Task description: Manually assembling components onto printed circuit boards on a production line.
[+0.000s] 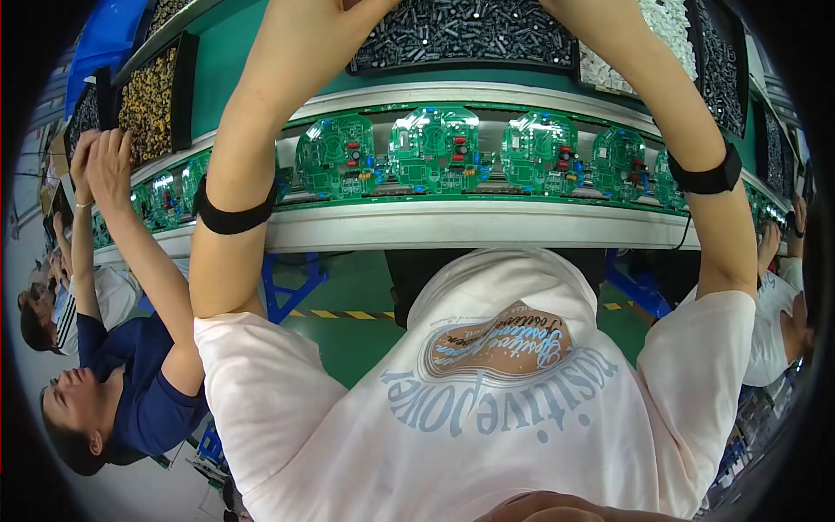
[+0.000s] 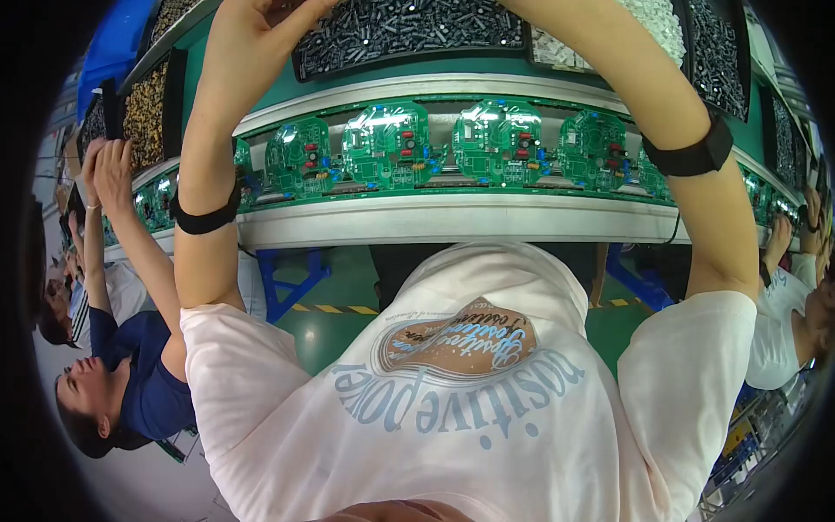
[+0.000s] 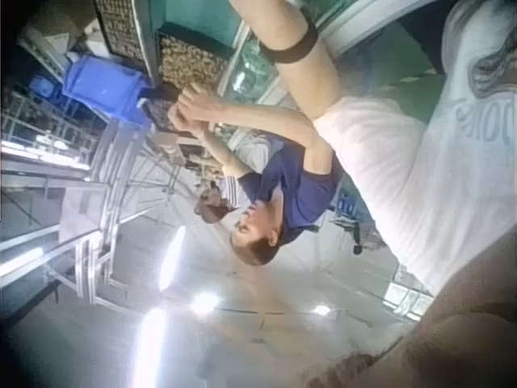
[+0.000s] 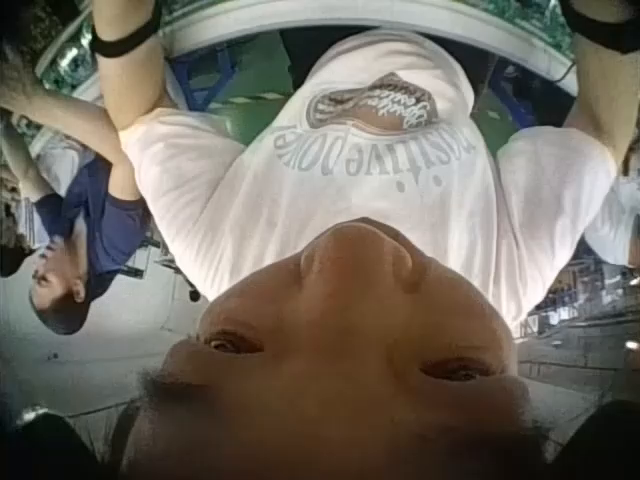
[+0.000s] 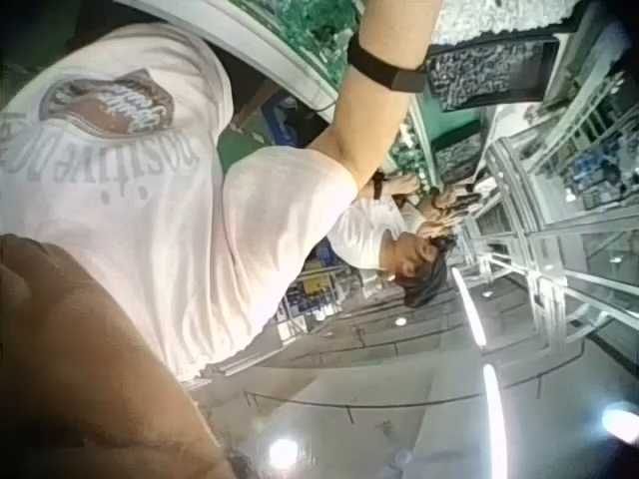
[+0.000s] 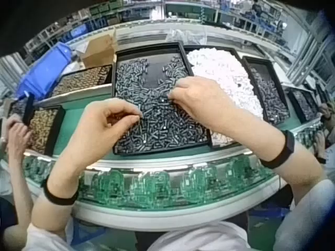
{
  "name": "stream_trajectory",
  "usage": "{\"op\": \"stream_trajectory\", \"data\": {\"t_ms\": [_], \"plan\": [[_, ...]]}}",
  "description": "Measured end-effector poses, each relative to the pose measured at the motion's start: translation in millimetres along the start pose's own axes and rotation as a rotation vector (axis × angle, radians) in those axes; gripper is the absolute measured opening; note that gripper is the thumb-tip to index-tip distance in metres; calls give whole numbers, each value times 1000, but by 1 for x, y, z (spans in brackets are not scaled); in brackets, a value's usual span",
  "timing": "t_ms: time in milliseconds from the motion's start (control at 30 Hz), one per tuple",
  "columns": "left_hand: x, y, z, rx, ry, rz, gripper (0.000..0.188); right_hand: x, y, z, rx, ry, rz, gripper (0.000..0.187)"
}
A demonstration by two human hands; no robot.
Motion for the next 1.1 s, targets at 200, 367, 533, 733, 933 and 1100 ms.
{"op": "stream_trajectory", "data": {"t_ms": [200,367,533,733,933,1100], "plan": [[-5,-6,-1,-32,42,44,10,9,15,-1,71,-2,-26,10],[-17,-6,11,-20,-165,33,16,12,14,0,50,-83,134,16],[-29,-7,34,-61,-39,9,10,5,-5,16,48,-170,-216,17],[-21,10,56,-28,-8,54,8,-28,6,51,-295,-633,-1171,19],[-16,18,67,13,-85,26,8,-54,10,92,-290,-587,-1045,16],[-20,19,67,64,-56,46,10,-68,-6,115,-128,-855,-1517,19]]}}
Point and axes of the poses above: each hand's wrist, its own z-axis away from the middle knuckle, its own y-axis out of the back of the hand, x = y × z, the point moved 7 cm from there along -z, towards the middle knuckle, and after that the axes turned 3 degrees about -y, right-handed, at the moved point
